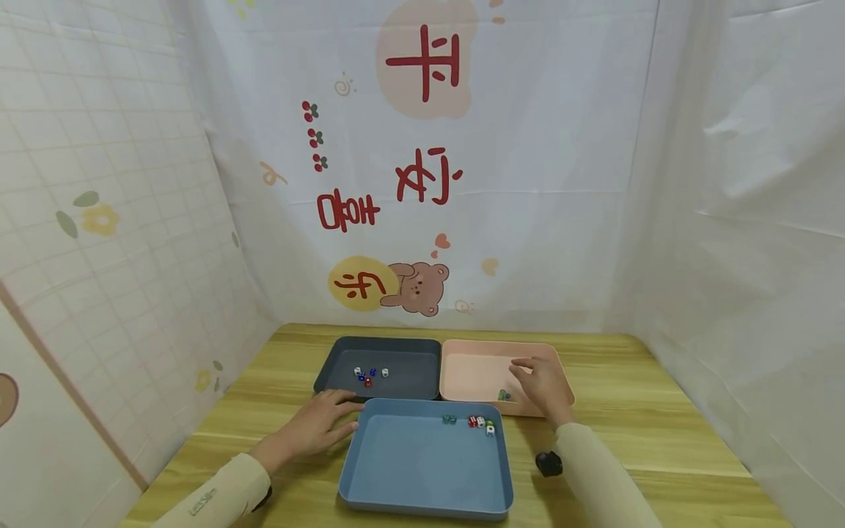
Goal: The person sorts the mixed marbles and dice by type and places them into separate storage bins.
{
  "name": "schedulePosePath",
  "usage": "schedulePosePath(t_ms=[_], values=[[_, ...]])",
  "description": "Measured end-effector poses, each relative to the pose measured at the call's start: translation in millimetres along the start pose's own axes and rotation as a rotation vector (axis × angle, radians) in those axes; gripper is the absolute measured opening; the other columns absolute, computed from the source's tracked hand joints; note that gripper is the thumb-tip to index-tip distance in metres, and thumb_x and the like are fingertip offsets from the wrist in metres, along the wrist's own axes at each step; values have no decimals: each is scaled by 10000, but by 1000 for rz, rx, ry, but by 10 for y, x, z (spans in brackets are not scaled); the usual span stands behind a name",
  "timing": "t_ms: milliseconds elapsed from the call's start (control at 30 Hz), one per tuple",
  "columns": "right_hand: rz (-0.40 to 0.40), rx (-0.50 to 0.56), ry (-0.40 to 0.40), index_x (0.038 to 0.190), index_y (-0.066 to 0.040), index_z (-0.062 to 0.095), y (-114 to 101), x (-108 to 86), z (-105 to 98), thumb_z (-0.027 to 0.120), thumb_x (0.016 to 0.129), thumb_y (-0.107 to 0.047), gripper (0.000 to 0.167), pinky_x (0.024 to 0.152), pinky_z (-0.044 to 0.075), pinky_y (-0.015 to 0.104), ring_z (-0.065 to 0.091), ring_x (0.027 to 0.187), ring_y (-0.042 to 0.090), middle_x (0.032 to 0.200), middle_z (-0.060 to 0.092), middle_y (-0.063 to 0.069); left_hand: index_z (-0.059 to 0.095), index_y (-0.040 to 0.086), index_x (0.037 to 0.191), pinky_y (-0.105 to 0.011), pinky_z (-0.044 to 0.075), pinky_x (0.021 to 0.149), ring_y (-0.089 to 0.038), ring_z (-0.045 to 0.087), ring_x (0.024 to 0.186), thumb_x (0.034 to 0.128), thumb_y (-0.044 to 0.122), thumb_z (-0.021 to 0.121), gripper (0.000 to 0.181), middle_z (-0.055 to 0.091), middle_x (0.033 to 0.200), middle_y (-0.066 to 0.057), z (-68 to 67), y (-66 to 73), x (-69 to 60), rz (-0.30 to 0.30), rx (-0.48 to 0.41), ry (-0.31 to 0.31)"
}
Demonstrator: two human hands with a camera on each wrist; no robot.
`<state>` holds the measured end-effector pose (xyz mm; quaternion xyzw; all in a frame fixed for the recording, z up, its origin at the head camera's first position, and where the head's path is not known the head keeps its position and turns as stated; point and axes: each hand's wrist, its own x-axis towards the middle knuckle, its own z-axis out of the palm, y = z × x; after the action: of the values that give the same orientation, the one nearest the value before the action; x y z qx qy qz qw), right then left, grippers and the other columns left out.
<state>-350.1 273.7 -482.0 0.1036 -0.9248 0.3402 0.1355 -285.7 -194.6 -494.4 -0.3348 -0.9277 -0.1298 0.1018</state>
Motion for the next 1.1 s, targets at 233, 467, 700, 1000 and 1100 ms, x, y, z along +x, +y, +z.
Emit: schedulePosePath(t_ms=[233, 467, 700, 1000, 1100], values=[[45, 20, -66, 1268, -15, 670, -88, -41, 62, 586, 1016, -292, 384, 1000, 390, 637, 432, 1296, 498, 1391, 506, 293, 661, 152, 1308, -596, 371, 1037, -335, 519, 1221, 1005, 347, 584, 369, 564, 1330, -133, 27, -13, -4, -18, 7, -15], [32, 86, -67, 1241, 25, 676, -129, -66, 146, 597, 1013, -227, 349, 1025, 366, 640, 376, 1334, 507, 1408, 460, 335, 668, 150, 1297, -603, 381, 1022, -337, 527, 1206, 1001, 345, 591, 363, 570, 1319, -135, 37, -12, -16, -7, 1, -5], [23, 119, -80, 1224, 9, 691, -205, -108, 207, 626, 995, -243, 347, 1039, 352, 633, 388, 1332, 494, 1413, 465, 321, 669, 134, 1296, -604, 395, 1003, -345, 536, 1185, 1000, 339, 595, 368, 577, 1306, -147, 43, -10, -19, 15, 2, 9], [20, 195, -111, 1215, -18, 704, -370, -201, 293, 664, 970, -272, 356, 1027, 379, 618, 362, 1346, 508, 1452, 432, 295, 670, 133, 1295, -584, 389, 1020, -339, 528, 1202, 1002, 334, 588, 364, 574, 1314, -134, 16, -6, 4, -1, 7, -2], [24, 215, -122, 1202, -40, 717, -414, -232, 339, 677, 958, -299, 358, 1002, 424, 590, 366, 1349, 504, 1460, 428, 283, 675, 127, 1286, -594, 397, 1007, -351, 534, 1193, 998, 328, 597, 359, 579, 1305, -150, 7, -7, 5, 10, 3, 9]])
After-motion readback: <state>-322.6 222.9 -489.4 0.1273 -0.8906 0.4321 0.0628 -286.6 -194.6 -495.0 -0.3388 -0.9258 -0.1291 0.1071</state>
